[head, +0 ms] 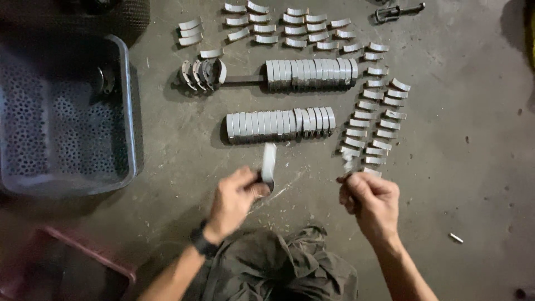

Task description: Applying lubricant or assembly paste to engine bearing shells and organizing them.

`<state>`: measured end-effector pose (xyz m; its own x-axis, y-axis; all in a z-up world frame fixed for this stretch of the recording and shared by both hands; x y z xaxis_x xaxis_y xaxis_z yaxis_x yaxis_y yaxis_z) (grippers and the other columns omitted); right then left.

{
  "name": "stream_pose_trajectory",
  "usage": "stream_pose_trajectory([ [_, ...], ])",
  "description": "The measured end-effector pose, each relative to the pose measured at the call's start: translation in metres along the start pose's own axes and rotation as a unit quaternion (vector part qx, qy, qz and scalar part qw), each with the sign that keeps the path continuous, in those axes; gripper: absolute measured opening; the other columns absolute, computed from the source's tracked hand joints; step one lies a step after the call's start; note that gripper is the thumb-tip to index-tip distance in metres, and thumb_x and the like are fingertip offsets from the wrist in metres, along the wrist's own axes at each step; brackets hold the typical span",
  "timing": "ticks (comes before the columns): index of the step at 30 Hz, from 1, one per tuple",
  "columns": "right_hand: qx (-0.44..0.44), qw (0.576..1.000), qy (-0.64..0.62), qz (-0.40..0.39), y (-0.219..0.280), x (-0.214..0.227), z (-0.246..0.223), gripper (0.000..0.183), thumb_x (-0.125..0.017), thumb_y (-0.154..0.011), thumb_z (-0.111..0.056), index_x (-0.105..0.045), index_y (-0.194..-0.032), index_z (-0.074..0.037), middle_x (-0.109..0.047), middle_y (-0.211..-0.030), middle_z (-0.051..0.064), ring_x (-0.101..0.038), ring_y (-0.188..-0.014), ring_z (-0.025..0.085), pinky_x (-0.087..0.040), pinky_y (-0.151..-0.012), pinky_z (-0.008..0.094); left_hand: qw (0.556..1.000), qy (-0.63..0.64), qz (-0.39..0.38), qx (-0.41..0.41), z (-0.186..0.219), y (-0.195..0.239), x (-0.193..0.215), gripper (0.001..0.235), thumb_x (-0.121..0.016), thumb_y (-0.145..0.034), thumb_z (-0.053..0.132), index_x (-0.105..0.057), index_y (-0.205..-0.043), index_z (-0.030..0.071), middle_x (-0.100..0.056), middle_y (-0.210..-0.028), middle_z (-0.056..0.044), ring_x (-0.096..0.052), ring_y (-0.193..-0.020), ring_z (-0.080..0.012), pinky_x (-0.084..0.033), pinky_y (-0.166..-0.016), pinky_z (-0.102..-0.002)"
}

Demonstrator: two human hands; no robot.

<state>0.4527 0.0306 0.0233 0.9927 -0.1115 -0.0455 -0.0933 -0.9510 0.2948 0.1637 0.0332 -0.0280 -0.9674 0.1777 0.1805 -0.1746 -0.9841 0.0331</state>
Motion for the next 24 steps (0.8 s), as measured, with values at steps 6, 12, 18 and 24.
stream_pose_trajectory([
  [6,-0.037,0.998,0.047,0.013,-0.005,-0.009,0.040,0.022,-0.067,-0.098,-0.013,-0.077,-0.095,0.006,-0.068,-0.065,0.007,-0.052,-0.051,0.008,-0.039,-0.043,0.025,0.987,-0.118,0.057,0.091,-0.066,-0.150,0.035,0.012,-0.069,-0.091,0.011,-0.076,-0.085,0.003,-0.073,-0.073,-0.007,-0.064,-0.061,-0.0135,-0.047,-0.056,-0.033],
  [12,-0.091,0.994,0.065,-0.006,-0.008,-0.015,0.071,0.022,-0.068,-0.095,-0.013,-0.078,-0.093,0.007,-0.070,-0.065,0.006,-0.054,-0.052,0.008,-0.043,-0.045,0.025,0.988,-0.029,0.119,0.091,-0.158,-0.244,0.008,0.013,-0.070,-0.083,0.005,-0.064,-0.092,-0.001,-0.070,-0.070,-0.010,-0.069,-0.061,-0.0169,-0.052,-0.055,-0.034],
  [18,-0.115,0.991,0.065,-0.032,-0.012,-0.026,0.072,0.023,-0.068,-0.095,-0.014,-0.080,-0.095,0.006,-0.068,-0.063,0.005,-0.052,-0.051,0.008,-0.041,-0.044,0.025,0.964,-0.203,0.170,-0.033,-0.185,-0.253,-0.007,0.015,-0.076,-0.084,0.004,-0.069,-0.097,0.001,-0.071,-0.083,-0.018,-0.070,-0.078,-0.0357,-0.052,-0.070,-0.044],
  [24,-0.058,0.985,0.140,-0.084,-0.011,-0.054,0.058,0.022,-0.069,-0.094,-0.015,-0.081,-0.092,0.003,-0.071,-0.063,0.005,-0.055,-0.051,0.009,-0.045,-0.046,0.025,0.966,-0.223,0.110,-0.071,-0.072,-0.182,0.054,0.012,-0.075,-0.089,0.012,-0.073,-0.095,0.003,-0.069,-0.090,-0.018,-0.066,-0.084,-0.0375,-0.052,-0.073,-0.046],
])
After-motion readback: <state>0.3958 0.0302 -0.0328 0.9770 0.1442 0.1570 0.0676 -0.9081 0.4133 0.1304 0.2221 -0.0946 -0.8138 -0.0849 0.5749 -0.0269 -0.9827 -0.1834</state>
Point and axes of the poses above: each hand's wrist, its own y-axis away from the middle knuckle, its own x-axis out of the back of the hand, z = x × y, the point moved 6 cm from there along -y, towards the middle knuckle
